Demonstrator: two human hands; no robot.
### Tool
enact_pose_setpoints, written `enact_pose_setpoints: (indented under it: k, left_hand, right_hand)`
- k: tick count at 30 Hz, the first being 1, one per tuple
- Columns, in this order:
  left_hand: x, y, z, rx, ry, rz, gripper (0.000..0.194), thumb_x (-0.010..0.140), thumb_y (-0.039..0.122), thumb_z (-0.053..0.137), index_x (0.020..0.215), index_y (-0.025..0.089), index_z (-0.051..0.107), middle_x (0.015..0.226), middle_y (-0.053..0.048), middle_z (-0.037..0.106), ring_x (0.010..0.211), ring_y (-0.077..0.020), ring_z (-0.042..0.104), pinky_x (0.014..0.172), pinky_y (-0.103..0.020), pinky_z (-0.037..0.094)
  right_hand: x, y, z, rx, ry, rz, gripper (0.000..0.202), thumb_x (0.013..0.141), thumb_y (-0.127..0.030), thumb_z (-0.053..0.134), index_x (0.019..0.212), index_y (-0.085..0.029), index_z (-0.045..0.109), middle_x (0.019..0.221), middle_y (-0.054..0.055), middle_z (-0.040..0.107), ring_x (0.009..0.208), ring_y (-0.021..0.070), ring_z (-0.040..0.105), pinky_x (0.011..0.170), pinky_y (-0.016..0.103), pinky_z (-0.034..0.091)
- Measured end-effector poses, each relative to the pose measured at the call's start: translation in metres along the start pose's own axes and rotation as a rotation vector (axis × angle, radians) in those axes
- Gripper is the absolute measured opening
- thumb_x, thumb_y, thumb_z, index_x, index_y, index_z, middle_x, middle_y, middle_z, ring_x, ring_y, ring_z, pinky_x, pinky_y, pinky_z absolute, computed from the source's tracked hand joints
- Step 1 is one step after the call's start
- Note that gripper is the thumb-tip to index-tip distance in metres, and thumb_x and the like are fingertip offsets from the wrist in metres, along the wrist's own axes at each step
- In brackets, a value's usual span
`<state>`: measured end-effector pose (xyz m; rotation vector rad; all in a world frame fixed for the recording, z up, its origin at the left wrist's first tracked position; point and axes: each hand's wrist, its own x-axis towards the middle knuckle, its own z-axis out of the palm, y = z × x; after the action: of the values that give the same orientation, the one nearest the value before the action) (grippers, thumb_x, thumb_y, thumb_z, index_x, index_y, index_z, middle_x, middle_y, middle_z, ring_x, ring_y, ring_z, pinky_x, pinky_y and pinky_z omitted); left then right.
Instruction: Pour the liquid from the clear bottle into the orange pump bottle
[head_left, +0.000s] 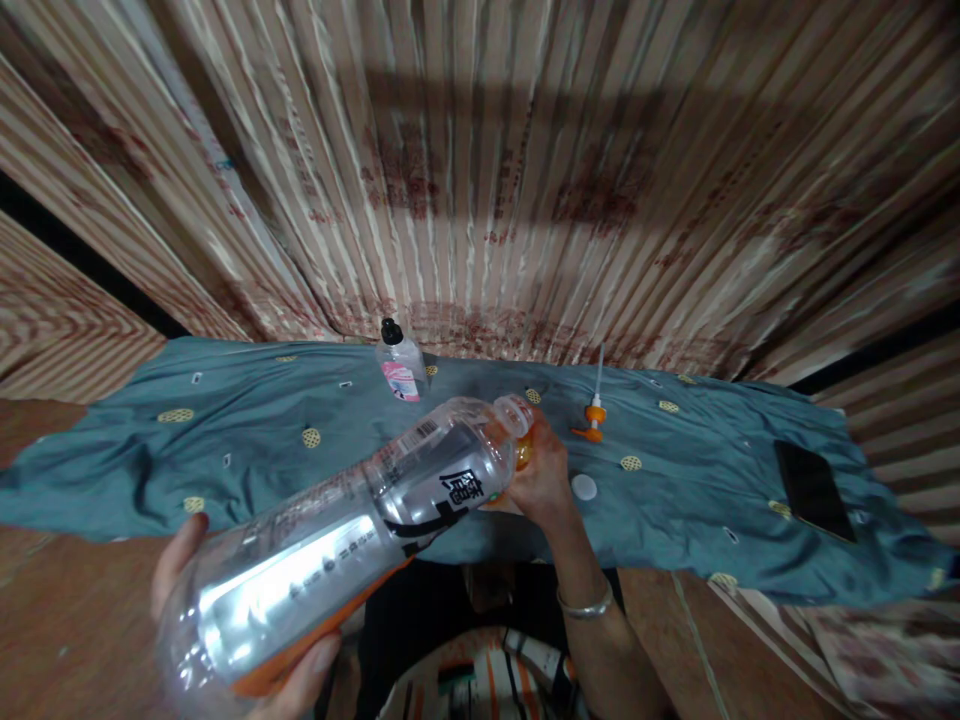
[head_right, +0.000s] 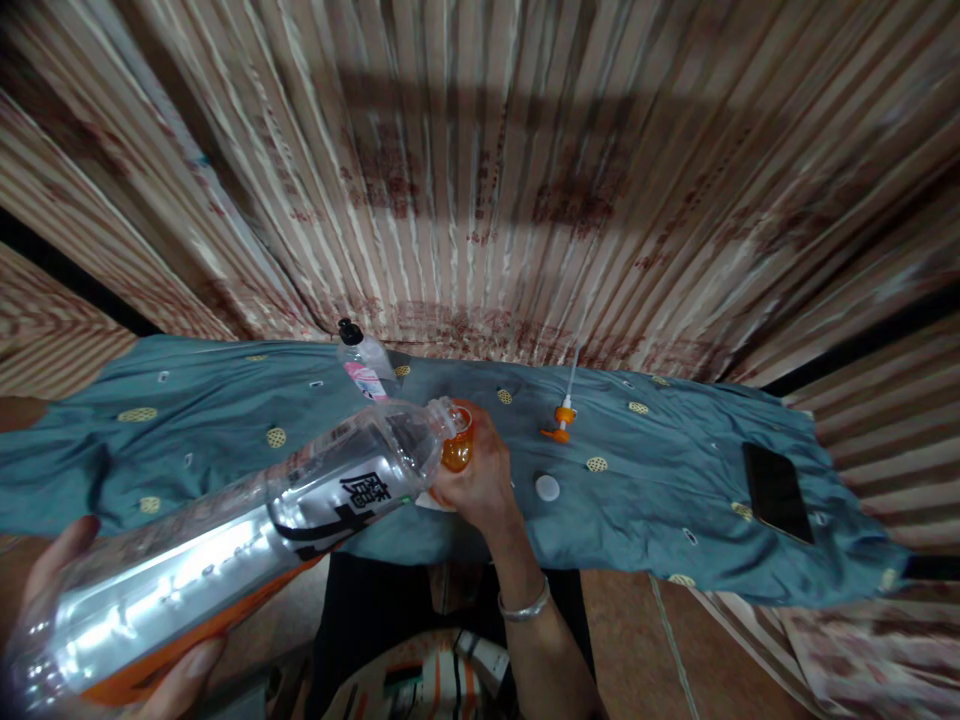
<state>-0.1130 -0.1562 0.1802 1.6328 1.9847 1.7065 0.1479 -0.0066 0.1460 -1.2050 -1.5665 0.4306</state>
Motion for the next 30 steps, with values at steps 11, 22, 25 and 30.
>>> enact_pose_setpoints:
  k: [11, 22, 25, 30]
  left_hand:
    - [0.004, 0.02, 0.004, -0.071, 0.039, -0.007, 0.097, 0.086, 0.06, 0.08, 0.175, 0.054, 0.044, 0.185, 0.01, 0.044, 0.166, -0.0486, 0.045, 0.145, -0.077, 0.025]
    - [0.007, 0.01, 0.0, -0.078, 0.064, 0.081, 0.099, 0.079, 0.058, 0.086, 0.172, 0.054, 0.051, 0.169, 0.006, 0.058, 0.135, -0.0373, 0.065, 0.142, -0.058, 0.036]
    - [0.007, 0.01, 0.0, -0.073, 0.071, 0.084, 0.1, 0.079, 0.059, 0.086, 0.172, 0.053, 0.051, 0.165, 0.004, 0.059, 0.134, -0.0376, 0.064, 0.142, -0.059, 0.034]
    - [0.008, 0.017, 0.002, -0.075, 0.078, 0.099, 0.103, 0.077, 0.058, 0.087, 0.173, 0.047, 0.051, 0.157, 0.0, 0.064, 0.149, -0.0401, 0.06, 0.146, -0.061, 0.029]
  right_hand:
    - [0.001, 0.0, 0.001, -0.024, 0.008, -0.041, 0.057, 0.086, -0.04, 0.08, 0.139, -0.022, 0.069, 0.13, 0.014, 0.087, 0.118, 0.0371, 0.087, 0.103, 0.05, 0.074]
    - [0.002, 0.0, 0.004, -0.015, 0.018, -0.038, 0.056, 0.087, -0.039, 0.079, 0.139, -0.021, 0.071, 0.129, 0.015, 0.087, 0.117, 0.0372, 0.087, 0.104, 0.051, 0.074]
    - [0.002, 0.001, 0.005, -0.011, 0.015, -0.036, 0.056, 0.088, -0.039, 0.078, 0.14, -0.021, 0.071, 0.131, 0.015, 0.087, 0.119, 0.0367, 0.087, 0.105, 0.051, 0.074]
    - [0.002, 0.002, 0.004, -0.041, -0.002, -0.063, 0.056, 0.089, -0.038, 0.079, 0.142, -0.02, 0.07, 0.133, 0.016, 0.086, 0.121, 0.0359, 0.086, 0.107, 0.05, 0.073]
